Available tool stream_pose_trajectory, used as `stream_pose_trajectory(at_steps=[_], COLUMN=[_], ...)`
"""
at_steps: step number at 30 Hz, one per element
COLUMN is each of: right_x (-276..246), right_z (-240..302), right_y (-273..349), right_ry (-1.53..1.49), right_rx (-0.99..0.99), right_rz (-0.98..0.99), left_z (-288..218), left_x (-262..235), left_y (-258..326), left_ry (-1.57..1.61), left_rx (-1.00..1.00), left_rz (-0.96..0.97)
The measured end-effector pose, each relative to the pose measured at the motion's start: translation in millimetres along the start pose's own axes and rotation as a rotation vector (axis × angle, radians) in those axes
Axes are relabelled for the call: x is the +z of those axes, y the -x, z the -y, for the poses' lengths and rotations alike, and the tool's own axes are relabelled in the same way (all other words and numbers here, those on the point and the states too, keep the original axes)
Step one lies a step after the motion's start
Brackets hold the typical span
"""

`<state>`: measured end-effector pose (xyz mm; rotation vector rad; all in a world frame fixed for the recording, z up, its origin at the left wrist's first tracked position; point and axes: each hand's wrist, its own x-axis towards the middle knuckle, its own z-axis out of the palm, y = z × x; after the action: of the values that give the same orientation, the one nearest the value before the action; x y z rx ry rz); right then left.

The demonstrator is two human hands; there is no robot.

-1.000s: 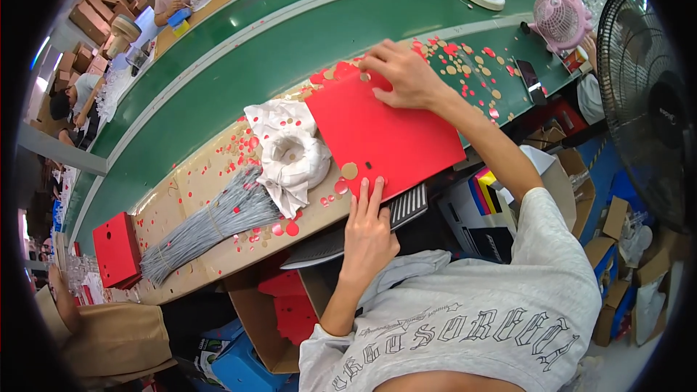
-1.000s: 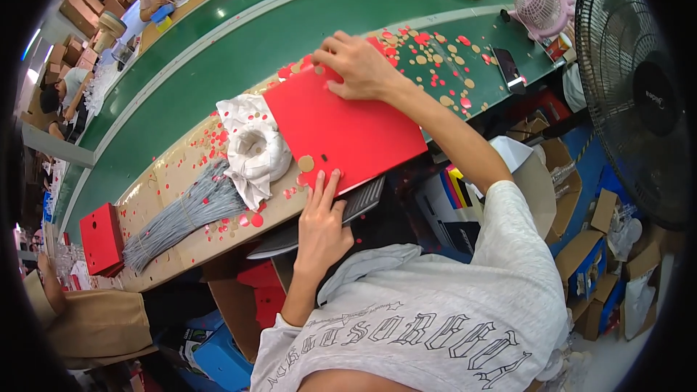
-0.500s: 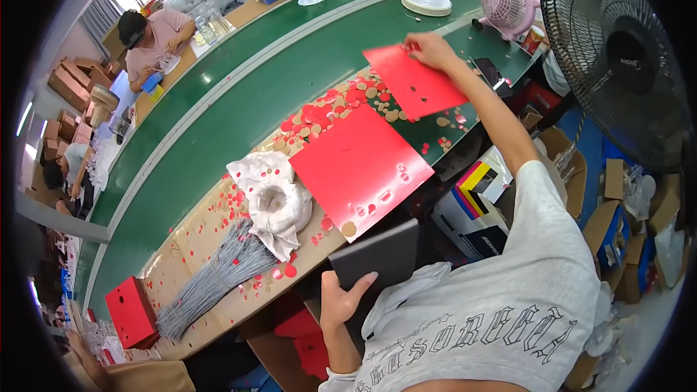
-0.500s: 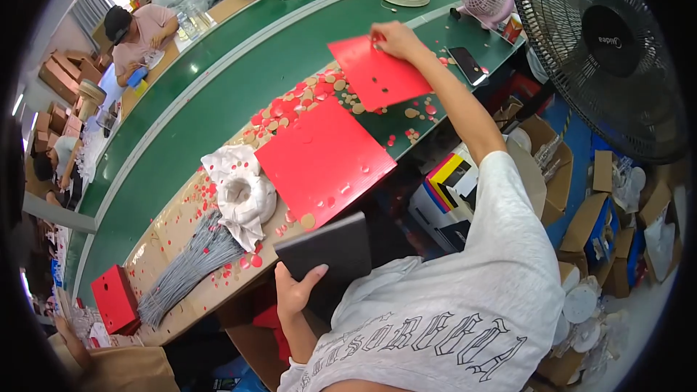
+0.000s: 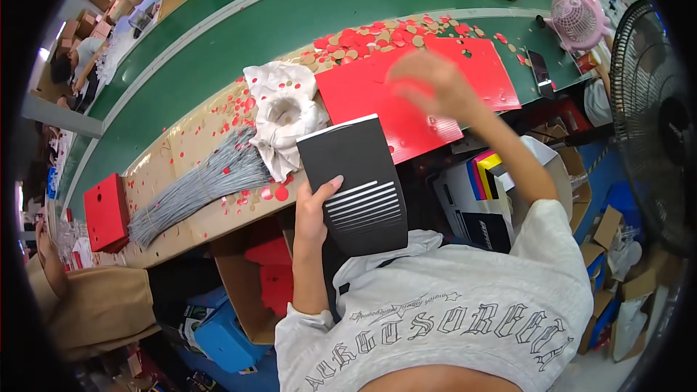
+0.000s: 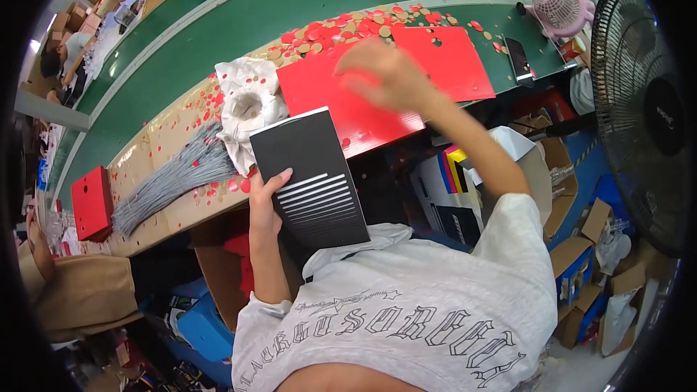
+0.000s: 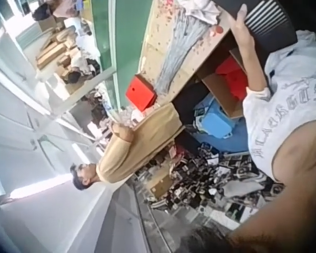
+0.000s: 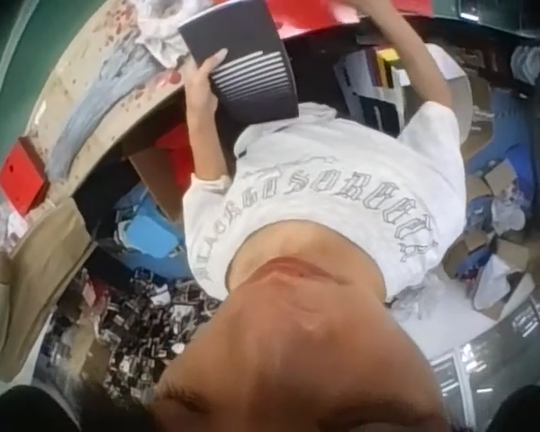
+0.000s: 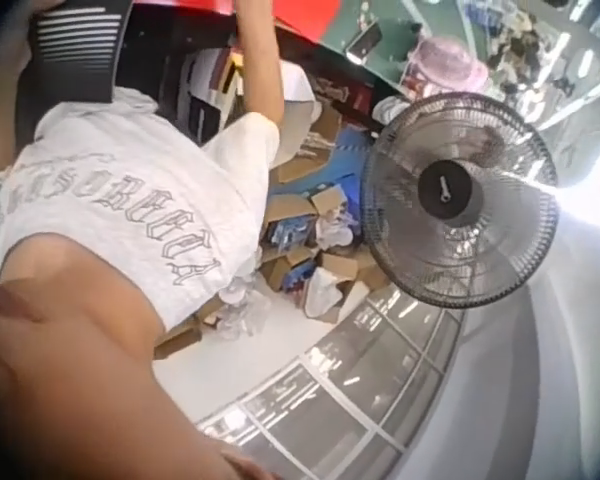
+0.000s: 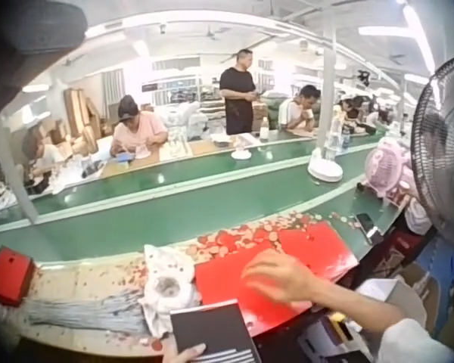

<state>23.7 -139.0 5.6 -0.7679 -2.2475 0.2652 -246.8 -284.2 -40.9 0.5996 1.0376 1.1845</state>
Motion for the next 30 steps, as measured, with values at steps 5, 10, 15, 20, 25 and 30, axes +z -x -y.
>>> stream_pose_trajectory(at_steps=[5, 10, 15, 20, 25, 30], right_x=[30, 27, 19, 19, 12, 10], right_z=[73, 62, 68, 77, 81, 84], right_y=[20, 26, 26, 26, 28, 25], right_ry=[-0.196, -0.231, -0.204, -0.281, -0.220, -0.195], right_rx=[-0.223, -0.239, -0.320, -0.325, -0.275, -0.318], right_rz=[0.205, 0.245, 0.295, 0.396, 0.522, 0.536], left_z=[4, 4, 2, 3, 5, 5], left_x=[6, 1, -7, -13, -11, -16], left_y=[-4, -8, -17, -16, -24, -26], left_ry=[0.137, 0.202, 0.145, 0.104, 0.102, 0.148], left_rx=[0.014, -0.016, -0.087, -0.146, -0.200, -0.211], left_rz=[0.005, 0.016, 0.123, 0.183, 0.264, 0.276])
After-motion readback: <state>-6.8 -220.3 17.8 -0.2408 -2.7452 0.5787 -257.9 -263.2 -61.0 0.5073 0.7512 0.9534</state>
